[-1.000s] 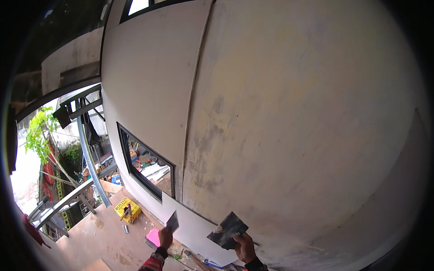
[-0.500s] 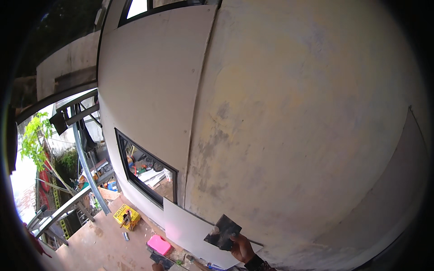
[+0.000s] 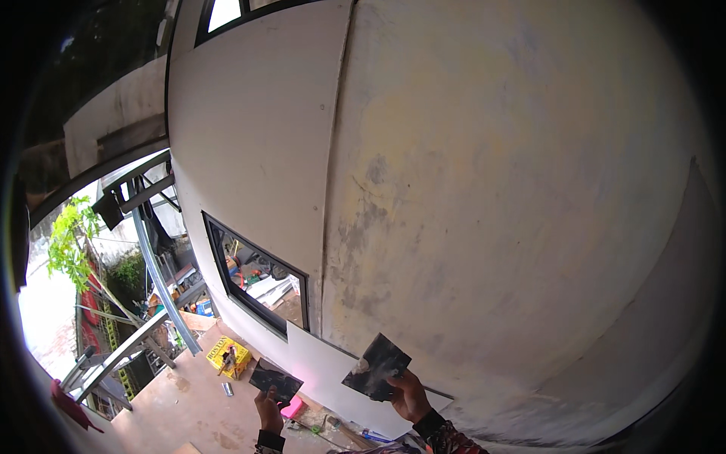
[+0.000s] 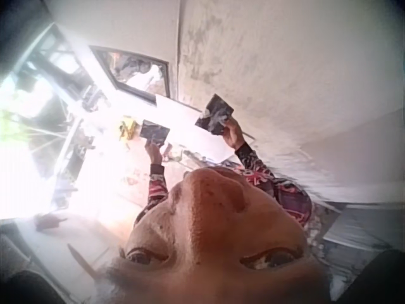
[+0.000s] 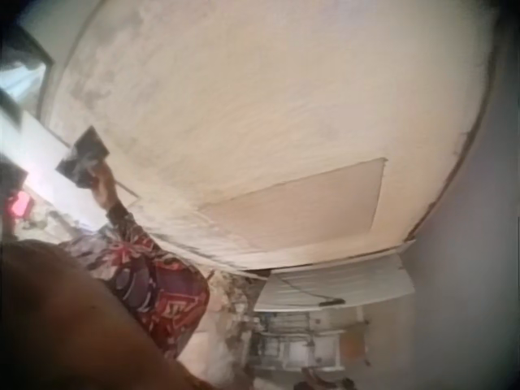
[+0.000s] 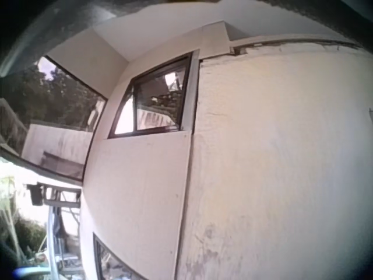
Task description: The person scrapes joint compound between two putty knives and spreads it along the wall and panel joints. The person then scoops more compound from the floor and applies it along the upper wall seams.
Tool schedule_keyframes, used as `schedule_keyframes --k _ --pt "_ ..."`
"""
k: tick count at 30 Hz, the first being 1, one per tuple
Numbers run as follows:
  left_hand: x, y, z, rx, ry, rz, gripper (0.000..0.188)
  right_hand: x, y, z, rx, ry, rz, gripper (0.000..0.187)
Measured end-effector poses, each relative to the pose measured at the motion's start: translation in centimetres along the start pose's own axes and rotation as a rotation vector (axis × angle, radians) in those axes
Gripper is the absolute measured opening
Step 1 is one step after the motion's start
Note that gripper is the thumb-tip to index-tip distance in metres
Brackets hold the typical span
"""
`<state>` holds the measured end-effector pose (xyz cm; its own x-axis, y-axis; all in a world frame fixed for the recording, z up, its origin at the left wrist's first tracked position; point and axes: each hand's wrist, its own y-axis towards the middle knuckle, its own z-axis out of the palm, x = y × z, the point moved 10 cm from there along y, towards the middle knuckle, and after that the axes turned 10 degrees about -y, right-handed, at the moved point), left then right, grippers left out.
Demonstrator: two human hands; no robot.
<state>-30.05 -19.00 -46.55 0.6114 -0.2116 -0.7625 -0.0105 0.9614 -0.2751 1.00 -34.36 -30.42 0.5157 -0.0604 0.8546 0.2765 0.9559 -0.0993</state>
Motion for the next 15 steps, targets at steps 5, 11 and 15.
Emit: schedule_keyframes --k 5,11,15 --pt "1.1 -1.1 0.0 -0.007 -0.065 -0.101 0.007 -0.2 -0.1 -0.5 -0.019 0.02 -0.022 0.043" --pt "-3.8 -3.9 7.0 0.134 -0.022 -0.01 0.007 -1.1 0.1 -0.5 0.023 0.004 0.022 0.041" --pt "-6.1 -5.1 11.3 0.286 0.061 0.071 0.008 -1.6 0.5 0.5 0.065 -0.012 0.031 0.041"
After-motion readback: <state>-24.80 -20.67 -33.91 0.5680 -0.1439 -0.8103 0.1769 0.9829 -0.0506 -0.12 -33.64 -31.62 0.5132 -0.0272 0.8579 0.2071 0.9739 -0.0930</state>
